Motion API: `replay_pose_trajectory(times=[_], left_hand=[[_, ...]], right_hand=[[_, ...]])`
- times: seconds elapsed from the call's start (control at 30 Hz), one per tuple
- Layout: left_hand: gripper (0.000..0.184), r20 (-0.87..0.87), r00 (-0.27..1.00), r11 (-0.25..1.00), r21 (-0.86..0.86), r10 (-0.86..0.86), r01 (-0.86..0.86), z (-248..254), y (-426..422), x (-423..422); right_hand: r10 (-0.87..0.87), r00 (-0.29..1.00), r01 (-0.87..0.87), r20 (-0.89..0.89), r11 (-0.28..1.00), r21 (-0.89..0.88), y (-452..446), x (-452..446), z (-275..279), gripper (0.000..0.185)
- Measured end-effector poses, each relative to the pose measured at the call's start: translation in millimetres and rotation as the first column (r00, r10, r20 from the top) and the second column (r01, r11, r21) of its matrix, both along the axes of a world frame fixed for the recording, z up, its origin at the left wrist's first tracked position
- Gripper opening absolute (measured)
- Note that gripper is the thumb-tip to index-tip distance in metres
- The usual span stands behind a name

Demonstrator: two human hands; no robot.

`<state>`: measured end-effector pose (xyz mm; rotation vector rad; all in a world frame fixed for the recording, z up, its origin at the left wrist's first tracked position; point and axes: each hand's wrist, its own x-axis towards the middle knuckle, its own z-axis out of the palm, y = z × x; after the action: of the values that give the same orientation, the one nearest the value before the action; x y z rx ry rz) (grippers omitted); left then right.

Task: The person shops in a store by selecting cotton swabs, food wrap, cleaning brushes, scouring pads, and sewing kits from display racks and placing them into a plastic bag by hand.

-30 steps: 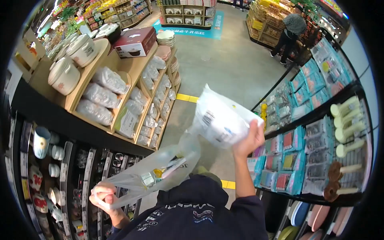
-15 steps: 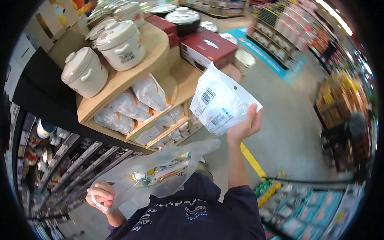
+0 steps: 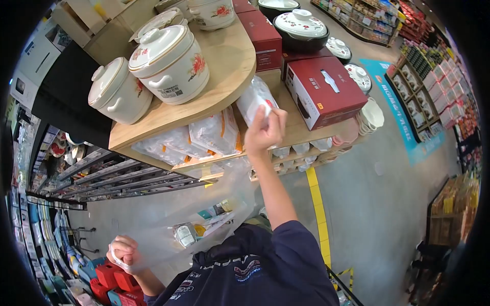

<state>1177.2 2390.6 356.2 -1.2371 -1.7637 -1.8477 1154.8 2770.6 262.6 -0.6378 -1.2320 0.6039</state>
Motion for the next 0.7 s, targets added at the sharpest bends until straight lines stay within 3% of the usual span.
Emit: replay_pose_trajectory(times=[0.07,0.13,0.17,0.23,0.37,0.43,0.47,0.57,0.6,0.7], left_hand=[[0.032,0.019,1.0,1.0,-0.003,0.022,-0.022,-3,4,7],[0.033,0.018,0.997,0.997,0.006,0.071,-0.071,-4,10,13],[0.033,0.017,0.998,0.998,0.007,0.066,-0.066,-6,13,13],[0.033,0.006,0.998,0.998,0.019,0.059,-0.059,-7,14,15],[0.033,-0.022,0.999,0.998,-0.046,0.041,-0.042,-6,24,17],[0.033,-0.041,0.999,0.995,-0.099,0.004,-0.008,-5,30,17],[0.033,-0.037,0.999,0.995,-0.103,-0.004,0.0,-4,34,17],[0.033,-0.043,0.999,0.994,-0.108,-0.011,0.006,-3,43,17],[0.032,-0.042,0.999,0.994,-0.105,-0.021,0.017,-3,43,16],[0.032,-0.035,0.999,0.995,-0.099,-0.031,0.028,-4,51,17]], right_hand=[[0.143,0.989,-0.145,0.024,0.973,0.18,-6,-11,4,0.009],[0.295,0.922,-0.349,0.25,0.913,0.21,-21,-4,10,0.017],[0.29,0.924,-0.344,0.249,0.915,0.211,-23,-2,9,0.017],[0.484,0.785,-0.592,0.386,0.77,0.239,-27,5,3,0.029],[0.48,0.747,-0.611,0.461,0.769,0.188,-16,33,-5,0.043],[0.419,0.729,-0.582,0.54,0.795,0.168,-5,49,-11,0.067],[0.416,0.73,-0.577,0.542,0.8,0.163,0,56,-16,0.067],[0.434,0.63,-0.428,0.643,0.886,-0.179,19,69,-48,0.097],[0.436,0.629,-0.426,0.643,0.886,-0.184,28,70,-61,0.097],[0.669,0.53,-0.505,0.521,0.743,-0.44,51,68,-90,0.096]])
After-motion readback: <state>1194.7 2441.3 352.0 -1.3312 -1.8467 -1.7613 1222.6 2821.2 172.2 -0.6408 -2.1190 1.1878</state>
